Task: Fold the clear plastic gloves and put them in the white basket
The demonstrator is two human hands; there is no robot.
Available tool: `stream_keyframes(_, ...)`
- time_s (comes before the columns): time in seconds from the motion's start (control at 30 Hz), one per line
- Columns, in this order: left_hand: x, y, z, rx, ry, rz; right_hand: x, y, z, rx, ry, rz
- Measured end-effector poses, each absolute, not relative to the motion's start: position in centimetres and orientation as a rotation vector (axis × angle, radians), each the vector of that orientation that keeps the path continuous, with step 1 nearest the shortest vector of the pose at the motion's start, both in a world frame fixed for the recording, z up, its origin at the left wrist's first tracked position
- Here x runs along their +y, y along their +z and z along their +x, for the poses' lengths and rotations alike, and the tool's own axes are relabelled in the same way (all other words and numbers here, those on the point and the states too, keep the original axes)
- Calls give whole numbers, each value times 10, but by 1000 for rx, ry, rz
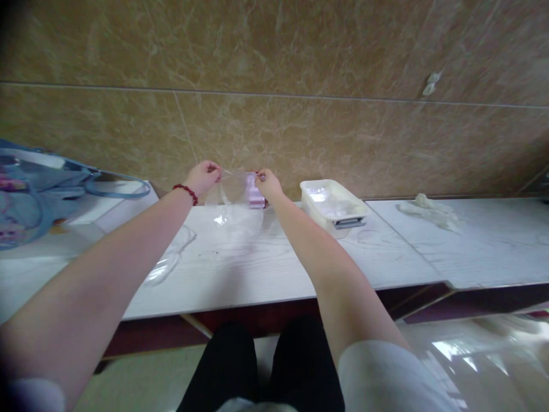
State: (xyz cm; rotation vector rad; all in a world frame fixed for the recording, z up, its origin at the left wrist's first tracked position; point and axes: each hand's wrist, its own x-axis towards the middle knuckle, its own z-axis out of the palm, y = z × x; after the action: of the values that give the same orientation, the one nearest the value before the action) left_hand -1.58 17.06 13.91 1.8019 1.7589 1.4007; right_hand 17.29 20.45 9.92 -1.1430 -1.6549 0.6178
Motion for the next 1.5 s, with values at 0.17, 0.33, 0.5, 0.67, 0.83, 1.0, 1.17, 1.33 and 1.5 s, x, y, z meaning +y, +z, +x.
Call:
stream_keyframes(0.17, 166, 139, -6, 1751, 1457, 2099, 197, 103, 191, -1742, 356, -1064)
stream_keyframes(0.33, 152, 130, -4, 1589, 1478, 2220, 179, 96, 203, -1841, 260, -958)
stream_keyframes(0.5, 120, 89, -11, 1466, 1327, 2439, 155, 62, 214, -2054, 237, -908)
stream_keyframes(0.67, 79, 32, -11, 1403, 1040, 2559, 125, 13, 222, -2218, 194, -943)
stream_keyframes(0.83, 49, -7, -4, 1260, 775, 2595, 94, -23, 230, -2493, 124, -893)
stream_keyframes(1.0, 32, -21, -1, 1210, 565, 2681, 68, -36, 239, -2649, 60, -805)
stream_keyframes(1.17, 22, -20, -8, 1179, 425, 2816, 54, -34, 250, -2698, -47, -797)
stream_keyframes(1.33, 22, -20, -20, 1202, 354, 2868, 57, -35, 258, -2708, -43, -790)
stream_keyframes(1.5, 24, -14, -30, 1174, 381, 2829, 61, -31, 267, -2709, 6, -725)
